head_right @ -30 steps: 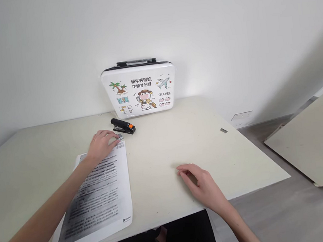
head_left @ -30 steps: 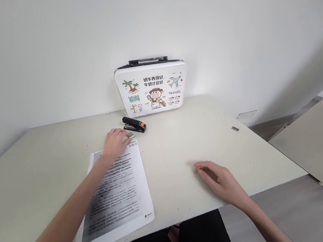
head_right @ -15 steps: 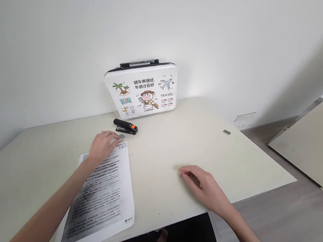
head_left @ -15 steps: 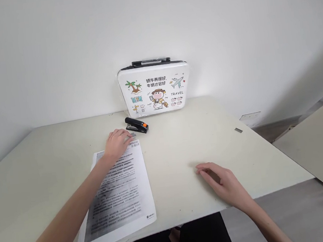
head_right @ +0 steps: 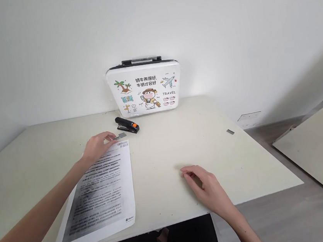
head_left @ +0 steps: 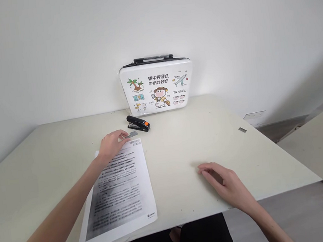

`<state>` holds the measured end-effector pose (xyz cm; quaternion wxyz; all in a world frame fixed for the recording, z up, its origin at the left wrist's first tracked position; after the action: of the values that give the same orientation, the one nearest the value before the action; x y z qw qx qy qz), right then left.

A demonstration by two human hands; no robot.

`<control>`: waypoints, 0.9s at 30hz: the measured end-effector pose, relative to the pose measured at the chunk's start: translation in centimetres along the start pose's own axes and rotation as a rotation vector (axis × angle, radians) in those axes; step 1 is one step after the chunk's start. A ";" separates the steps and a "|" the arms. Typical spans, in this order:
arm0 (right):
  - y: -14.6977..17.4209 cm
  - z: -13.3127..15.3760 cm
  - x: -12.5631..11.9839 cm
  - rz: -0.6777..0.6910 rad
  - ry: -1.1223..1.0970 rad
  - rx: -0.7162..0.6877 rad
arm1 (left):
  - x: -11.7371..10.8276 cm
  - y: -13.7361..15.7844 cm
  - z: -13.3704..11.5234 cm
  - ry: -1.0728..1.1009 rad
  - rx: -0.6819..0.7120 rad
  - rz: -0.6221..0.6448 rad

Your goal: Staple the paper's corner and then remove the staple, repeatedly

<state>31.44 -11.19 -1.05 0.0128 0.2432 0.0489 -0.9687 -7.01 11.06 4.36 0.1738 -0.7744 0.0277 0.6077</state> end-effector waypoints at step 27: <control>-0.2 0.4 -0.1 0.000 -0.066 0.047 | -1.3 -11.0 -4.0 -0.423 0.398 0.224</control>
<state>31.38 -11.05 -0.65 0.0084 0.2115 0.0255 -0.9770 -0.84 19.94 8.97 0.2559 -0.5738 0.1946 0.7533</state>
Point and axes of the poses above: each hand's wrist, its own y-axis away from the middle knuckle, its own x-axis out of the palm, z = x × y, the point moved 4 cm from there along -y, towards the middle knuckle, and after that the axes turned 6 degrees about -y, right-handed, at the moved point
